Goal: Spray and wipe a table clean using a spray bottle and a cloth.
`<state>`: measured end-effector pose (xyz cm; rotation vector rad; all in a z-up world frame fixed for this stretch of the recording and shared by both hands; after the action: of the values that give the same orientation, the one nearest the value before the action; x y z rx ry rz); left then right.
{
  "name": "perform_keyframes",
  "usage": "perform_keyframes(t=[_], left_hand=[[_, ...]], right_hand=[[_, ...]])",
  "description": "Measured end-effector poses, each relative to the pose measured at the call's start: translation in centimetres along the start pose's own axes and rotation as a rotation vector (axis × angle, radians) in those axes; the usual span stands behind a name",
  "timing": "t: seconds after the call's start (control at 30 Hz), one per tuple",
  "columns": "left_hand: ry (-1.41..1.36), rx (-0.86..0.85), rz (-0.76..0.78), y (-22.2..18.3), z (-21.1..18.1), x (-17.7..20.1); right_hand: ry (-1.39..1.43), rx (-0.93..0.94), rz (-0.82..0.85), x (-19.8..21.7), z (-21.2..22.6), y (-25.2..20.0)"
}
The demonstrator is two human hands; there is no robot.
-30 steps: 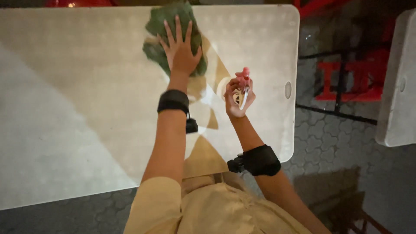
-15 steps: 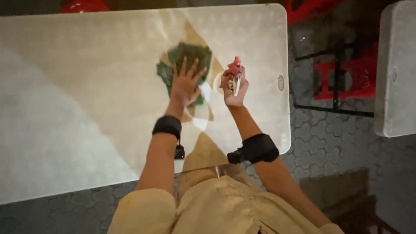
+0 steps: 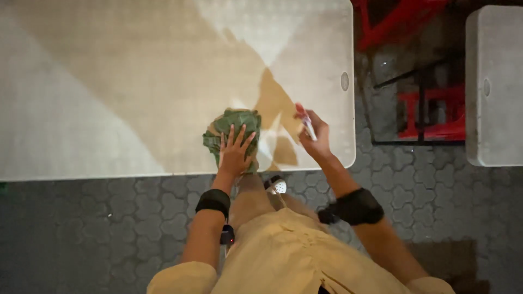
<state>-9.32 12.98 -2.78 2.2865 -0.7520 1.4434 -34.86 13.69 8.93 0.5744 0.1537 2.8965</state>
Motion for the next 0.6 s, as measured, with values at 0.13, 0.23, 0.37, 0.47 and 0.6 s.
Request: perform_keyframes(t=[0.13, 0.23, 0.37, 0.47, 0.6], left_hand=[[0.072, 0.123, 0.078, -3.3, -1.0, -0.3], [0.016, 0.236, 0.062, -3.7, -0.9, -0.7], [0.061, 0.411, 0.035, -2.5, -0.2, -0.1], [0.082, 0.532, 0.061, -1.4, 0.7, -0.4], [0.174, 0.659, -0.007, 1.2, 2.4, -0.2]], right_hand=[[-0.174, -0.088, 0.024, 3.6, -5.1, -7.8], [-0.330, -0.272, 0.047, 6.5, -8.0, -12.8], [-0.162, -0.468, 0.153, 8.7, -11.2, -18.9], [-0.235, -0.344, 0.174, 9.7, -8.9, -20.4], [-0.138, -0.719, 0.136, 10.8, -12.0, -20.8]])
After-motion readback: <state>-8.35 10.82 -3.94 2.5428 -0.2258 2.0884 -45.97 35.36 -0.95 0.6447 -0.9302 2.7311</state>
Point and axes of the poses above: each hand's wrist, its own y-axis towards the middle knuckle, its own x-axis out of the back of the hand, z = x × y, the point moved 8 cm from there along y, towards the middle knuckle, and after that the axes turned 5 degrees about -y, right-handed, at the moved point
